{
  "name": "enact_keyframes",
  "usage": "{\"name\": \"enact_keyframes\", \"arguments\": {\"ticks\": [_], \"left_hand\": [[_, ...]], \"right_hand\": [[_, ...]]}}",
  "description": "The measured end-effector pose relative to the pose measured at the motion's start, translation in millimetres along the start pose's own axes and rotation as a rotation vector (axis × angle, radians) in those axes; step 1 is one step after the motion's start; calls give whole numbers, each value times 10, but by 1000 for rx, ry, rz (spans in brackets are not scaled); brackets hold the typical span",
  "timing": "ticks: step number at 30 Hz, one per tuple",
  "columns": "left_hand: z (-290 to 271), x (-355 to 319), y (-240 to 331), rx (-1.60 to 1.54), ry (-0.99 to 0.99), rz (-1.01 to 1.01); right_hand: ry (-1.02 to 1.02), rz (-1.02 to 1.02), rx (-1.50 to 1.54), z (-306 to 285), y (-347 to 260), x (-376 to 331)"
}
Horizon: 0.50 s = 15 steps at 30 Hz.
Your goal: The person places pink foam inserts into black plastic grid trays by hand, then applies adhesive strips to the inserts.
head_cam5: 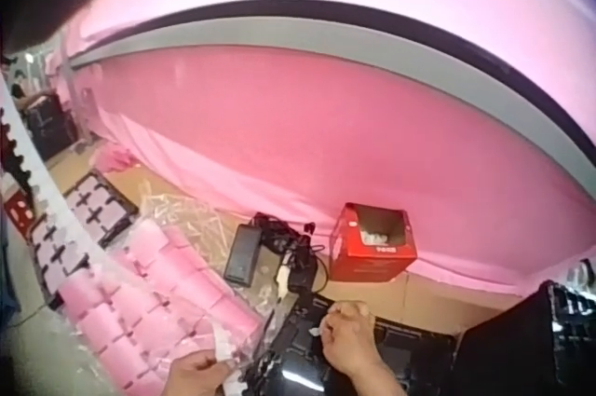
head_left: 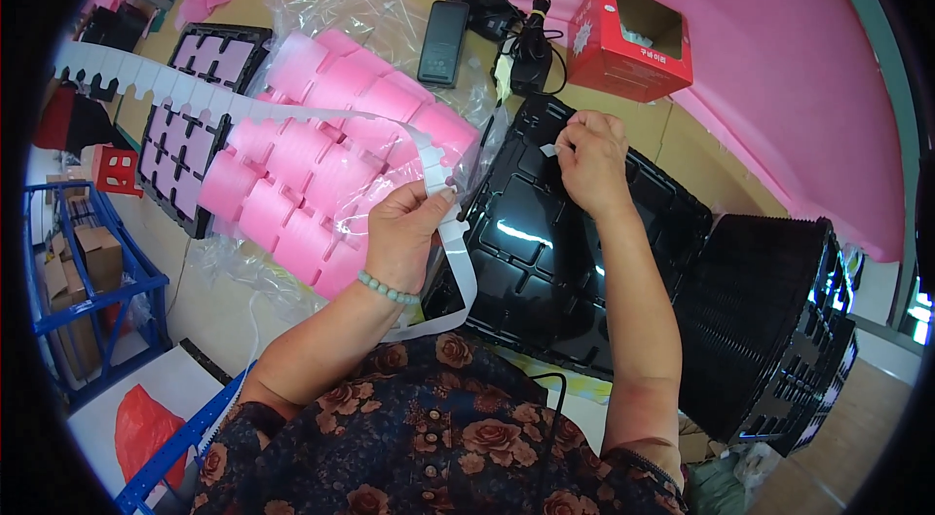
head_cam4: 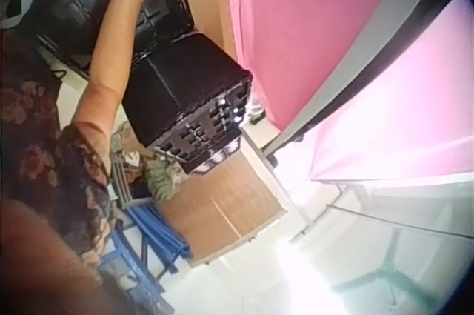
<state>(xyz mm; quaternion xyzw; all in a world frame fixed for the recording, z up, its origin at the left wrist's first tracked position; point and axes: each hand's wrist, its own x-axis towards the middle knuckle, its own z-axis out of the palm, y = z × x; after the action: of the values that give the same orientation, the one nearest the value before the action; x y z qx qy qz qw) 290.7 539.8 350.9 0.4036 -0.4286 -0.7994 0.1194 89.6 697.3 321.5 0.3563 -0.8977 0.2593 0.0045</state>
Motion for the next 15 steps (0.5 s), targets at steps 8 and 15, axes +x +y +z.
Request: {"name": "enact_keyframes", "arguments": {"ticks": [8, 15], "left_hand": [[6, 5, -68, 8, -30, -4], [91, -9, -84, 14, -10, 6]], "right_hand": [[94, -25, -127, 195, -41, 50], [122, -148, -237, 161, -160, -238]]}}
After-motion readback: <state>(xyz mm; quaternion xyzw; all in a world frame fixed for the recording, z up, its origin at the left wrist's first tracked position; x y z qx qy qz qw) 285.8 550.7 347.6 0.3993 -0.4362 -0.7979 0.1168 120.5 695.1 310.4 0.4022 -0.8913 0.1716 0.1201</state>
